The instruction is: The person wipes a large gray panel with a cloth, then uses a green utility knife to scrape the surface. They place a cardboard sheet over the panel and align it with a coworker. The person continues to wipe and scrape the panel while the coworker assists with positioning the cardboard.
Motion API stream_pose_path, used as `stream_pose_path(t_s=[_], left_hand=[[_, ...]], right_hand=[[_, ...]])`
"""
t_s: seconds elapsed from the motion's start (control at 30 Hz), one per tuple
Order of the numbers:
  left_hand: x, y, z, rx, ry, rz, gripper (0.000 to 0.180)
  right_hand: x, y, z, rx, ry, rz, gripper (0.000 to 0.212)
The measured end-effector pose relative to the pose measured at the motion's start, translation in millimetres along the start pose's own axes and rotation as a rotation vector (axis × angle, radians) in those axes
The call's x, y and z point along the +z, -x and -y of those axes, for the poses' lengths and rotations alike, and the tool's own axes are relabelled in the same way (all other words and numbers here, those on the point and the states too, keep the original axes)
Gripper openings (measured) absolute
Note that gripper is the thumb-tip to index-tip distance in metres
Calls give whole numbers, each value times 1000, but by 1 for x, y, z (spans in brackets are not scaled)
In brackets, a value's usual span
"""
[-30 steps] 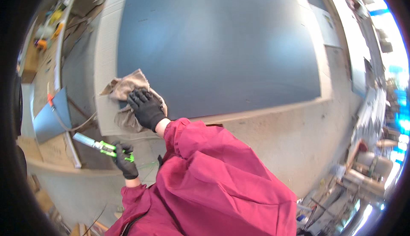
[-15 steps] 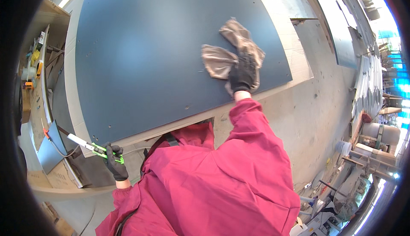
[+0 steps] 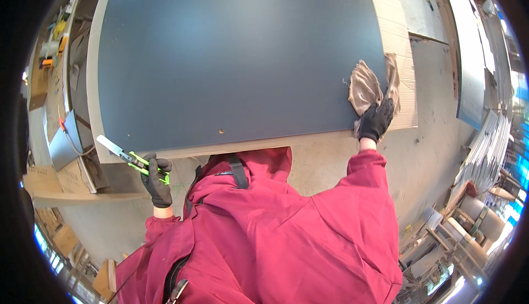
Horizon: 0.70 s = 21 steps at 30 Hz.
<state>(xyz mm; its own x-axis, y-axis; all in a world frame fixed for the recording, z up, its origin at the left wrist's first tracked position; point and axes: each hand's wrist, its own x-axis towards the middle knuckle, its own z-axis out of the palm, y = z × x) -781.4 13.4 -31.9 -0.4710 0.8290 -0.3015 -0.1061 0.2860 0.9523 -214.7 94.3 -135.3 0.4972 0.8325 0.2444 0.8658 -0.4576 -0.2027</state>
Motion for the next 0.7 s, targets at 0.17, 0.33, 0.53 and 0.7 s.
stream_pose_path(t_s=[0.17,0.33,0.53,0.7], left_hand=[[-33,-1,17,-82,70,-62,25],[-75,-6,29,-57,125,8,26],[-146,10,23,-19,62,-84,27],[-182,31,9,34,77,-217,29]], right_hand=[[5,99,103,-220,169,37,51],[19,220,282,-504,-236,253,49],[25,323,465,-1071,-643,347,49],[23,367,584,-1238,-716,580,45]])
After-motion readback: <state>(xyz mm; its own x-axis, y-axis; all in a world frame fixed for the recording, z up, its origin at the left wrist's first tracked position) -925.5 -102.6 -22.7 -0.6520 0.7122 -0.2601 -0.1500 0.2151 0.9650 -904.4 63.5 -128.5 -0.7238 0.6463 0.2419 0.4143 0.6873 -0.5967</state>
